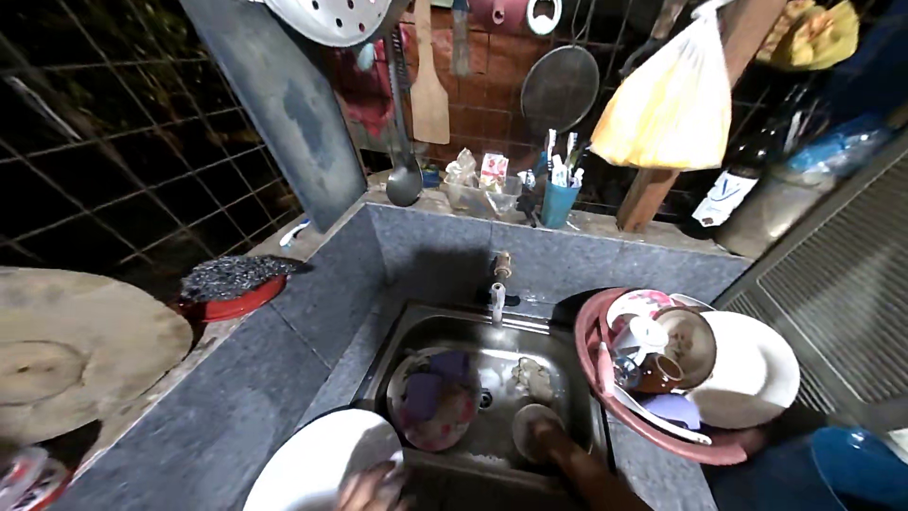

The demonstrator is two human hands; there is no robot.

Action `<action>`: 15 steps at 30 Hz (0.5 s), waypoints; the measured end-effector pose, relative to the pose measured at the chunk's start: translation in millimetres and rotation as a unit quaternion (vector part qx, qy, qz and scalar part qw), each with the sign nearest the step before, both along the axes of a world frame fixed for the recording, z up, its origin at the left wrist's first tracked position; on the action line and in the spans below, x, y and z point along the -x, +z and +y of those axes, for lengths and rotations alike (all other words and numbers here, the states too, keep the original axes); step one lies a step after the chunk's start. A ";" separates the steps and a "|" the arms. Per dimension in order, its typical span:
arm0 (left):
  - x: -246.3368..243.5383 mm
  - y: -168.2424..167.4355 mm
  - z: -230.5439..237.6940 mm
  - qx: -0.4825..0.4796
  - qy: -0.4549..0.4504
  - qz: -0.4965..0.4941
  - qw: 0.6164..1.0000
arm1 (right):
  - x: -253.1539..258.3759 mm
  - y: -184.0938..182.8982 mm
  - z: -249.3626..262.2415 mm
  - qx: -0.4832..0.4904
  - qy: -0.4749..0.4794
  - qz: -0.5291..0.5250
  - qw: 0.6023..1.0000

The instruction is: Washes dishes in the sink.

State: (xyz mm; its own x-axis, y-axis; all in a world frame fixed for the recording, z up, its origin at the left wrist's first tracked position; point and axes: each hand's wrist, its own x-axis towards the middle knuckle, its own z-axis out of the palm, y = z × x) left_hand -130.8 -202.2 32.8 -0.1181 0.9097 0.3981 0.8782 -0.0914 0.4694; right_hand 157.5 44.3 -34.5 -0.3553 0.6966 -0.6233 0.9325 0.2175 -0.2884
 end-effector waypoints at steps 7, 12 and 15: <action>-161.8 114.4 203.1 0.152 -0.220 -0.070 0.961 | 8.7 146.8 -28.5 0.060 -0.322 0.288 0.900; -251.0 127.5 296.8 0.329 -0.146 -0.076 0.930 | -12.9 105.1 -36.5 0.196 -0.482 0.541 0.660; -263.5 134.3 308.5 0.377 -0.130 -0.079 0.913 | -19.4 99.2 -42.7 0.241 -0.497 0.543 0.633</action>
